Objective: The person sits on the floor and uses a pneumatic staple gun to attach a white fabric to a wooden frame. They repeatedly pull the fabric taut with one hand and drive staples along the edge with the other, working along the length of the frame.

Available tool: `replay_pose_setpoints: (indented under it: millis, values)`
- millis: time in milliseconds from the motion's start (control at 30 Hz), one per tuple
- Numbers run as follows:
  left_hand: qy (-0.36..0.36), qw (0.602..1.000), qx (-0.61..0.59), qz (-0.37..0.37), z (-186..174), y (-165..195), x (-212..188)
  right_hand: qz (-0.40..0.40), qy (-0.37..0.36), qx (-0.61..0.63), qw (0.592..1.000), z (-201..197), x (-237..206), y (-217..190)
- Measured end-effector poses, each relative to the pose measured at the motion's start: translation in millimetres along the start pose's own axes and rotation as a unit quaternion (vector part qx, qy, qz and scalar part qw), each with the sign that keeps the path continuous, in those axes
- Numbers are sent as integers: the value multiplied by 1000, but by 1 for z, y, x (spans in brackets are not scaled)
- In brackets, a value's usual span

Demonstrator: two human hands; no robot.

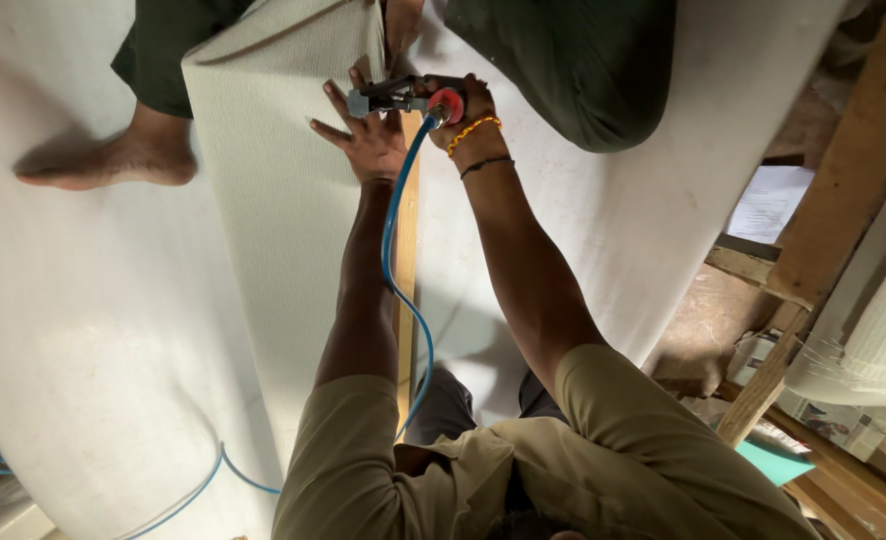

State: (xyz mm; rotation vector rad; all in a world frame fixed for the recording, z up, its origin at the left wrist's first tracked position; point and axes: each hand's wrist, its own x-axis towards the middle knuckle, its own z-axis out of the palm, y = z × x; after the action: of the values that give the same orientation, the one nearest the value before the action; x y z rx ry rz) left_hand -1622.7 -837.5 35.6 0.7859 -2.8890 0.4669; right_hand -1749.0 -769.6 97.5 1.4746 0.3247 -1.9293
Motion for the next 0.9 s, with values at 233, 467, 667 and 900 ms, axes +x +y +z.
replay_pose_setpoints:
  millis: [233,467,667,900]
  values:
    - [-23,1000,-4,0,-1,2,-3,-10,-10,-34,999,3,-3,-1]
    - [5,1000,15,-10,11,4,-8,-26,17,-27,999,1,4,1]
    - [-87,996,20,7,19,5,-9,4,-152,-69,986,-31,-9,-30]
    - [-49,996,69,31,44,8,-27,10,-130,-209,969,-202,-57,-125]
